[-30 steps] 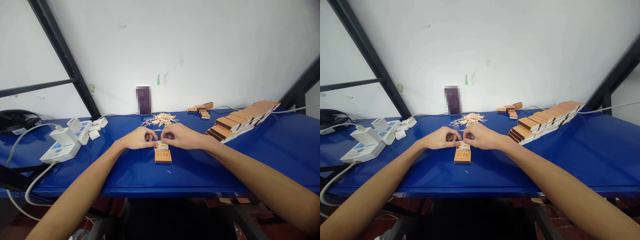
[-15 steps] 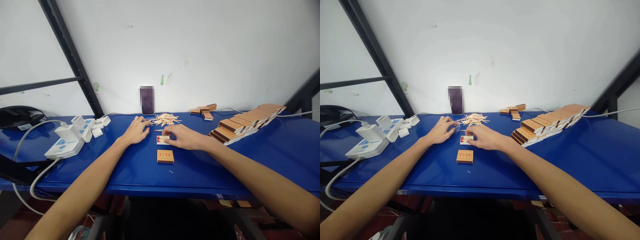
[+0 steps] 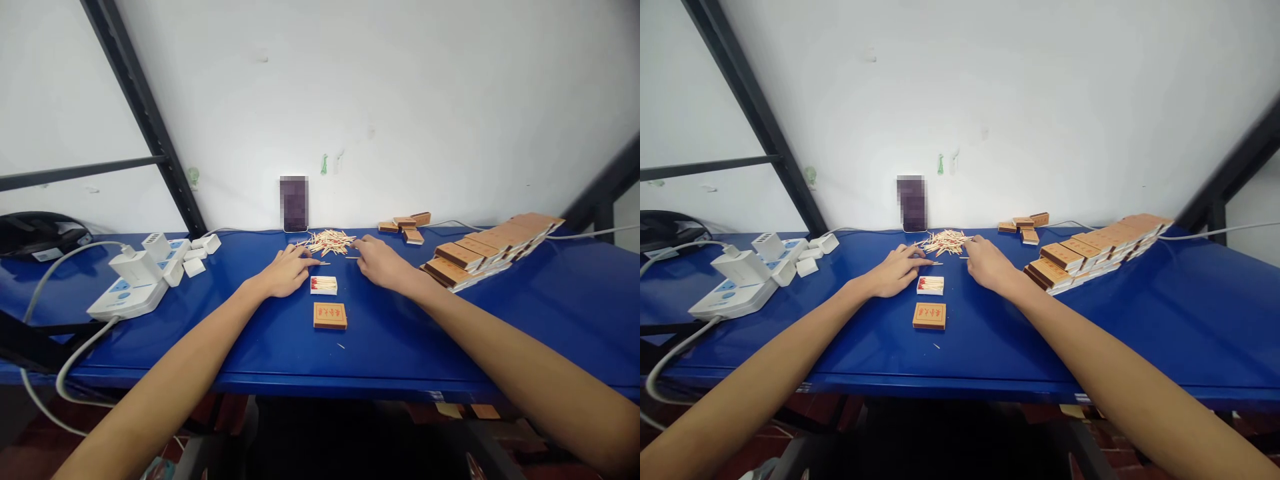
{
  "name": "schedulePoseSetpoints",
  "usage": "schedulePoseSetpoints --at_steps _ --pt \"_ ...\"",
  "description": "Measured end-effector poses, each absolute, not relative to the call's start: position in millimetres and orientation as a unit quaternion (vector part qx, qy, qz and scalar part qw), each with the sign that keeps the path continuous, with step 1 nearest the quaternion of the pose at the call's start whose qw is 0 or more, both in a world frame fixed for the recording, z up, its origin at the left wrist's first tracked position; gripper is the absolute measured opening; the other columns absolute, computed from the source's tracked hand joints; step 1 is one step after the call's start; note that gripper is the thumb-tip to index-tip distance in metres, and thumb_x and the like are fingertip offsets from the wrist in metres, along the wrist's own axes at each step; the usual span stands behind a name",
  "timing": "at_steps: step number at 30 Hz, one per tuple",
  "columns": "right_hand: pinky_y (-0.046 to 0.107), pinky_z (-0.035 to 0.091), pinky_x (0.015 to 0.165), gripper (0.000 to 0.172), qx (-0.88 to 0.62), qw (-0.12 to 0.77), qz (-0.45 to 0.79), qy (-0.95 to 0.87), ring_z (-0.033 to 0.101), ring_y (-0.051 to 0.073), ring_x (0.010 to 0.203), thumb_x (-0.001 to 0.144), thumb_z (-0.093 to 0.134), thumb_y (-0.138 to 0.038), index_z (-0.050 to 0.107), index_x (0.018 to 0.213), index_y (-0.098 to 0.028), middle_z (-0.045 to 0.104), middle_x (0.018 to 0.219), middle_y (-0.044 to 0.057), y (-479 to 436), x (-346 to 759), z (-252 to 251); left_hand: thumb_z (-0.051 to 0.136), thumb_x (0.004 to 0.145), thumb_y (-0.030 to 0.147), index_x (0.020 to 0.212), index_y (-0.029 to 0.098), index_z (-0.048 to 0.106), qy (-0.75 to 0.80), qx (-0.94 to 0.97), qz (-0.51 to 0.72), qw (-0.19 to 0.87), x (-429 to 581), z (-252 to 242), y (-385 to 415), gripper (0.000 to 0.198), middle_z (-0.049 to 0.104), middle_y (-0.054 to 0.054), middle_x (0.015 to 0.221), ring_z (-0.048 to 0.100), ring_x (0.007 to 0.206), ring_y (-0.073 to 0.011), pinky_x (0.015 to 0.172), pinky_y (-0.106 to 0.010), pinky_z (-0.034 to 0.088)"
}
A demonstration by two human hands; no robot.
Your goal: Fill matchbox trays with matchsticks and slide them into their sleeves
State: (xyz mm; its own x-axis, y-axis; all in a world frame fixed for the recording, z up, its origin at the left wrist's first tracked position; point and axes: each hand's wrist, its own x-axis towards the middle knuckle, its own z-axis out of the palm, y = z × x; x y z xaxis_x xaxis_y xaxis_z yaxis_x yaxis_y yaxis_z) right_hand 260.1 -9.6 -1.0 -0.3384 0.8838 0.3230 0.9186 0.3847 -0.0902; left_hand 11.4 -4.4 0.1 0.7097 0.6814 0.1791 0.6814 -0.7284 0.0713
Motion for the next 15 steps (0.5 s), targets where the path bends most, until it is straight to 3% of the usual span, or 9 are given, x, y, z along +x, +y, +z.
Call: schedulePoseSetpoints --at_steps 3,7,12,15 --pt "0.036 0.043 0.077 0.024 -0.551 0.103 -0.057 -0.826 0.06 0.028 0.089 0.084 0.042 -0.008 0.065 0.093 -0.011 0.063 0.096 0.02 -9 260 -4 0.032 0.093 0.023 0.127 0.023 0.059 -0.36 -0.927 -0.101 -0.004 11 -1 -3 0.043 0.054 -0.01 0.119 0.044 0.108 -0.0265 0.091 -0.043 0.037" --pt "0.034 0.042 0.076 0.022 -0.537 0.12 -0.057 -0.833 0.06 0.025 0.086 0.088 0.043 -0.011 0.065 0.085 -0.013 0.065 0.092 0.017 -6 256 -7 0.036 0.093 0.026 0.116 0.02 0.065 -0.341 -0.931 -0.128 -0.007 10 -2 0 0.037 0.06 -0.009 0.113 0.048 0.11 -0.0246 0.095 -0.041 0.037" --pt "0.028 0.041 0.071 0.026 -0.495 0.224 0.045 -0.838 0.058 0.017 0.076 0.086 0.048 -0.012 0.059 0.11 -0.012 0.065 0.082 0.007 -6 239 -14 0.044 0.089 0.018 0.101 0.019 0.07 -0.306 -0.935 -0.176 -0.025 12 -4 2 0.028 0.067 -0.006 0.102 0.057 0.099 -0.0199 0.093 -0.037 0.042" --pt "0.026 0.041 0.068 0.029 -0.475 0.27 0.114 -0.83 0.055 0.014 0.066 0.088 0.045 -0.012 0.059 0.113 -0.014 0.063 0.072 0.001 -8 230 -14 0.047 0.086 0.013 0.1 0.018 0.069 -0.308 -0.928 -0.205 -0.051 15 -4 0 0.026 0.07 -0.005 0.099 0.061 0.093 -0.0181 0.088 -0.034 0.046"
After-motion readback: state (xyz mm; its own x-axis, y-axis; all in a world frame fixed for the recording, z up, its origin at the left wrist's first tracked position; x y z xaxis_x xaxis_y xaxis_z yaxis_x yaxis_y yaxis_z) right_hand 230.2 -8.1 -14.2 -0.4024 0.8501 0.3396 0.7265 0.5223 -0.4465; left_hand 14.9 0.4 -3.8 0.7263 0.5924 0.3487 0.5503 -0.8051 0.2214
